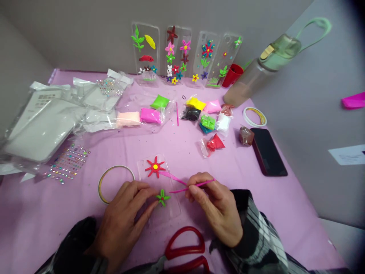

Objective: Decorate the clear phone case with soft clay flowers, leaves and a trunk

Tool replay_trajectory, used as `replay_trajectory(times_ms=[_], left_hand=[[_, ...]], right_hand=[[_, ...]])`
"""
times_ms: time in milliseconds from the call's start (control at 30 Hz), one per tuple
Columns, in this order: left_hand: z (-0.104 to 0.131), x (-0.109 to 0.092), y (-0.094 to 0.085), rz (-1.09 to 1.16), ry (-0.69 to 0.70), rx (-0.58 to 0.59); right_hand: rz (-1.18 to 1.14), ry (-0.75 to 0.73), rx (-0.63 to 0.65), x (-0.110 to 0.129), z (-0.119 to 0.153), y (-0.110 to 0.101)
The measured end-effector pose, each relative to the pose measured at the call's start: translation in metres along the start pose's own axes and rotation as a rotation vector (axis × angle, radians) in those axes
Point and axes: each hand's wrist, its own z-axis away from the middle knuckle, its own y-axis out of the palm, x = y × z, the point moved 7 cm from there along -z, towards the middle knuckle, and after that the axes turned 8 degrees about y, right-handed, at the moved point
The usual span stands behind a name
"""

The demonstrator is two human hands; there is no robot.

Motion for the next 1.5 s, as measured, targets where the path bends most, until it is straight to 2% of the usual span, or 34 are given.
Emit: replay_trajectory(times_ms=[233, 433, 933, 1267, 1367, 1500], left_hand=[[0.004, 0.001, 0.001, -0.016, 0.014, -0.001], [0.002, -0.001, 0.0, -0.024, 0.026, 0.0], [0.0, -0.001, 0.0, -0.06, 0.031, -0.009], [-0.001, -0.003, -0.002, -0.063, 0.045, -0.018], [0.0, -0.002, 0.0, -0.062, 0.04, 0.004], [0.0, -0.001, 0.001, -0.051, 0.039, 0.014]], right_hand=[[0.151, -0.146, 0.078, 0.006, 0.012, 0.013], [0.182, -0.161, 0.126, 0.005, 0.011, 0.018], [0.211, -0.166, 0.161, 0.001, 0.008, 0.022], [0.257, -0.221, 0.187, -0.001, 0.01, 0.026], [0.225, -0.209, 0.197, 0.0, 0.009, 0.025], [0.148, -0.099, 0.183, -0.003, 0.005, 0.02]])
